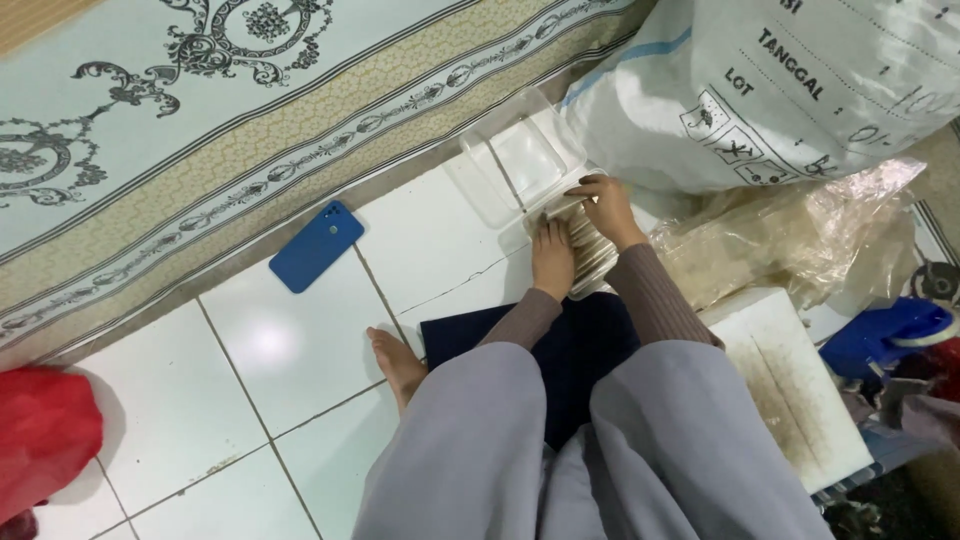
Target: Packing small metal buckles or clips into small plastic bags while sitting on the floor.
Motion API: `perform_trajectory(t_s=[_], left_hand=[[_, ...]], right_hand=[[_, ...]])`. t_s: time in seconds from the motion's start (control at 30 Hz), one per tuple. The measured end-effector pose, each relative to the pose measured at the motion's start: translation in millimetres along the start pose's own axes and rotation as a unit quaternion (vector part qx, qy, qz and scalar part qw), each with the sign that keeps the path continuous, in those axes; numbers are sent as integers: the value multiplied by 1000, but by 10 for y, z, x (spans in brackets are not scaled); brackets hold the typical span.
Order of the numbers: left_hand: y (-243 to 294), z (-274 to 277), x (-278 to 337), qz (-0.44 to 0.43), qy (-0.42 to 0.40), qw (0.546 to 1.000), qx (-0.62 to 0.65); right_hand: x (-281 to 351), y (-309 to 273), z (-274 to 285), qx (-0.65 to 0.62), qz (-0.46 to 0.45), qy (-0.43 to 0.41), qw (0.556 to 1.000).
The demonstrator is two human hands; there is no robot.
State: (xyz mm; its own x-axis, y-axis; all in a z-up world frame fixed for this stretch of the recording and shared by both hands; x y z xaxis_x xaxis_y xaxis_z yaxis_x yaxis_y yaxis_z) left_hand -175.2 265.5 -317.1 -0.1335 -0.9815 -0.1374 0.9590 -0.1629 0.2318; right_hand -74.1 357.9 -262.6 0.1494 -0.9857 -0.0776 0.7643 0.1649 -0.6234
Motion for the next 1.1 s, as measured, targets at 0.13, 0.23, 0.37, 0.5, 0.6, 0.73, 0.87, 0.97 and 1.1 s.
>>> perform_trajectory(t_s=[0.13,0.23,0.37,0.5,0.6,0.73,0.87,0.97,1.1], left_hand=[[4,271,61,-16,39,999,-11],[-39,-62,110,-21,18,1000,-1],[-53,21,114,-24,116,992,36],[-60,130,137,-30,136,983,122],[-83,11,151,-26,110,983,144],[-96,7,155,-23,103,985,137],[-64,185,145,-42,116,981,151],[-14,434,136,-49,154,977,142],[-29,173,200,-105,252,954,126]], right_hand=[[34,-39,-276,8,6,-35,999],[63,-29,-388,41,0,-43,998],[97,-78,-247,126,8,-26,992],[178,59,-115,113,-29,38,992],[158,432,-403,5,-59,32,998],[156,136,-294,-100,-43,10,994],[208,47,-323,-15,-51,-53,997],[265,-48,-208,-6,-97,-85,992],[339,-24,-51,-149,-163,-28,975]])
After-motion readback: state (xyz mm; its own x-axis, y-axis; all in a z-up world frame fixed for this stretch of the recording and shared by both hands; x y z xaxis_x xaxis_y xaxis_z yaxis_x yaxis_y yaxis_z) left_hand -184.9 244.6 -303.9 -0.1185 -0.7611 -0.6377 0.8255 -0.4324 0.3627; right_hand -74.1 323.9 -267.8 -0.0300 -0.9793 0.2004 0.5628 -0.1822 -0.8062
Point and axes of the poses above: each hand's wrist, its own x-axis away from the middle knuckle, its own z-axis out of the back of the hand, y = z × x, the point moved 5 cm from there along -x, towards the middle knuckle, and after that the axes turned 6 degrees about y, right-handed, at the moved point
